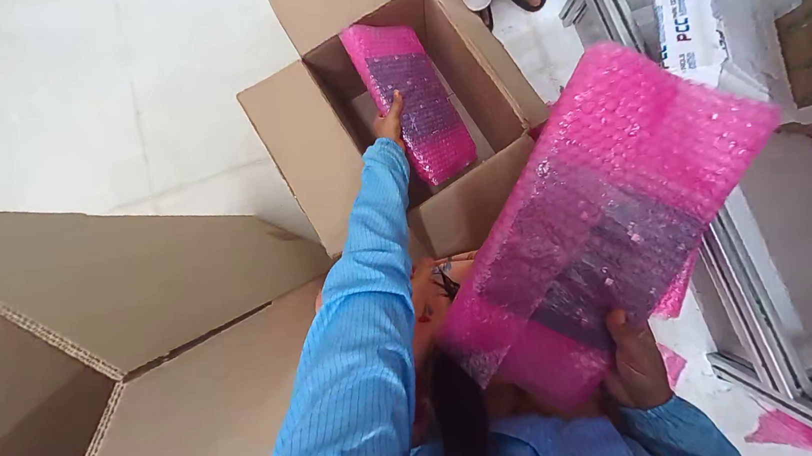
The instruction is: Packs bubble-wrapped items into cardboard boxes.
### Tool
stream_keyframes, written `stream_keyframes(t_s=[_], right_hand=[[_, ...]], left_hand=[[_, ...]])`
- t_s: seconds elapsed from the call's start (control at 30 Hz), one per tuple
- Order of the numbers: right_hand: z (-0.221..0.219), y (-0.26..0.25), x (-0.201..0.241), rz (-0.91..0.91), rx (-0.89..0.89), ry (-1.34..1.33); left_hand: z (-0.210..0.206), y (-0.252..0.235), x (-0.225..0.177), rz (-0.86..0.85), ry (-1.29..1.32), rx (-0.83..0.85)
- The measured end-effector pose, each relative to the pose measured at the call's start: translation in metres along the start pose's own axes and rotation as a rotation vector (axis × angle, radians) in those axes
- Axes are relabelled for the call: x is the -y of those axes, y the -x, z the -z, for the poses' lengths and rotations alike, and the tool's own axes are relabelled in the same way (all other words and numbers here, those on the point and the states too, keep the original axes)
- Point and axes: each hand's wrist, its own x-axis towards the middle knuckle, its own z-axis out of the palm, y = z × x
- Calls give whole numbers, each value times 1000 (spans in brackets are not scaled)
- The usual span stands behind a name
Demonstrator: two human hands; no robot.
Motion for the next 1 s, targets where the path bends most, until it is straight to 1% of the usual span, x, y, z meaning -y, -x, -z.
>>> stream_keyframes(t_s=[0.1,0.2,0.3,0.4,0.53,0.6,0.63,0.7,0.73,0.77,0.8,0.87,0.9,0.93,1.0], right_hand=[[5,1,-3,104,-40,45],[12,2,-1,155,-72,93],[15,-1,2,184,-114,119],[14,-3,3,182,-133,144],[11,-3,3,221,-139,205],[12,-1,3,215,-131,237],[12,-2,3,214,-124,245],[12,-3,2,220,-120,255],[11,-4,2,220,-122,249],[9,-5,2,217,-122,238],[7,-7,1,207,-121,233],[5,-8,3,169,-129,241],[2,-10,4,144,-143,250],[-1,-14,7,113,-155,271],[-6,-21,11,43,-164,270]], left_hand=[[-5,-7,12,44,-63,-47],[-10,-17,25,79,-44,-70],[-18,-26,31,126,15,-45],[-24,-36,34,132,66,-17],[-22,-53,38,167,53,40],[-17,-58,45,189,-109,-25],[-14,-53,44,172,-266,-56],[-11,-38,41,66,-700,-55],[-10,-30,42,-36,-940,-19],[-8,-29,46,-158,-1142,54],[-6,-30,50,-269,-1301,174],[-9,-30,58,-355,-1606,449],[-14,-25,55,-380,-1679,473],[-17,-14,43,-428,-1631,451],[-13,23,10,-550,-1391,445]])
